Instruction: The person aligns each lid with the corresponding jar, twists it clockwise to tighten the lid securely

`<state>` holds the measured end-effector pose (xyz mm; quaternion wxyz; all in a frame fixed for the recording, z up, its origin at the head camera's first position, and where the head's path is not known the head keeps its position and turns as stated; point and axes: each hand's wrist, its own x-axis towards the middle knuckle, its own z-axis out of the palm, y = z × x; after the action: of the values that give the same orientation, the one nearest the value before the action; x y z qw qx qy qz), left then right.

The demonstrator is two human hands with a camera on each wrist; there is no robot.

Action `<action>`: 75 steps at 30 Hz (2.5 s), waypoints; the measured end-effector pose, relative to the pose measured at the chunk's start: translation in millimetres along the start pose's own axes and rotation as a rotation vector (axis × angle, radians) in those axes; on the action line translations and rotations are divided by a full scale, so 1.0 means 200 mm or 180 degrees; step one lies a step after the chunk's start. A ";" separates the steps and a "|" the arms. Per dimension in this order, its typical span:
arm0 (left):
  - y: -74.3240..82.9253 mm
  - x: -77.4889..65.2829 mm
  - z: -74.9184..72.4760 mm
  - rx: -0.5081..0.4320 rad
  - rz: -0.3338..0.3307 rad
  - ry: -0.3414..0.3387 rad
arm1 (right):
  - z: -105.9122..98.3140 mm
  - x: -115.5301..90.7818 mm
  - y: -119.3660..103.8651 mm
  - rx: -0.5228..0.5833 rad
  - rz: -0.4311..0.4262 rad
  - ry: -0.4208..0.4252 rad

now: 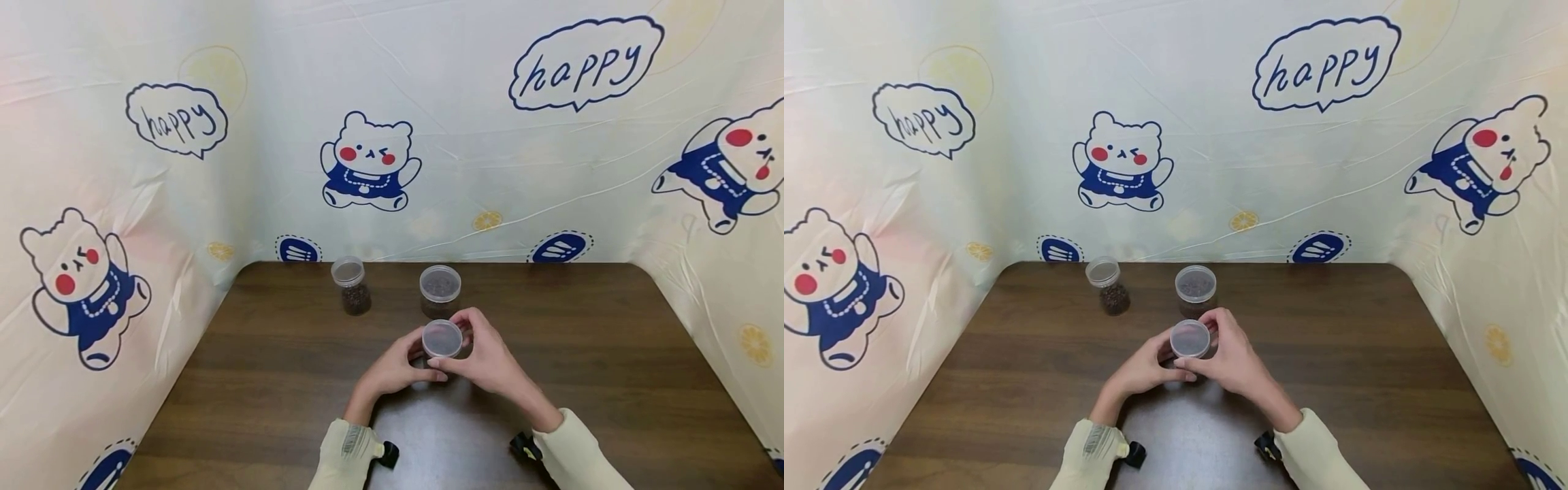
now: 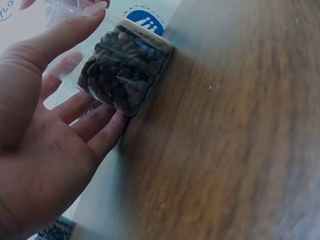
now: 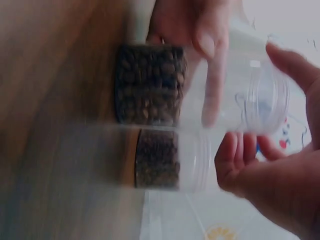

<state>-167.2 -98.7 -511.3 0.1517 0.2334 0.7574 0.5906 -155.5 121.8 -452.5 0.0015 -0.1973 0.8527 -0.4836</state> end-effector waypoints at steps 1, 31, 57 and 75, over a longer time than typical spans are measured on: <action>0.00 0.00 0.00 0.0005 -0.0003 -0.0001 | 0.01 0.00 -0.01 -0.0018 0.0075 0.0041; 0.01 -0.01 -0.01 0.0028 -0.0073 0.0004 | -0.02 -0.01 0.03 0.0008 -0.0485 -0.0110; 0.00 -0.01 -0.01 0.0067 -0.0113 0.0031 | -0.04 0.01 0.06 0.0002 -0.0579 -0.0319; 0.00 -0.01 0.00 0.0074 -0.0024 0.0050 | -0.06 0.01 0.05 -0.0209 -0.0670 -0.0313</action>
<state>-166.4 -100.1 -510.4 0.1452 0.2276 0.7663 0.5830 -162.8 136.0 -453.8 -0.0139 -0.3092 0.8416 -0.4426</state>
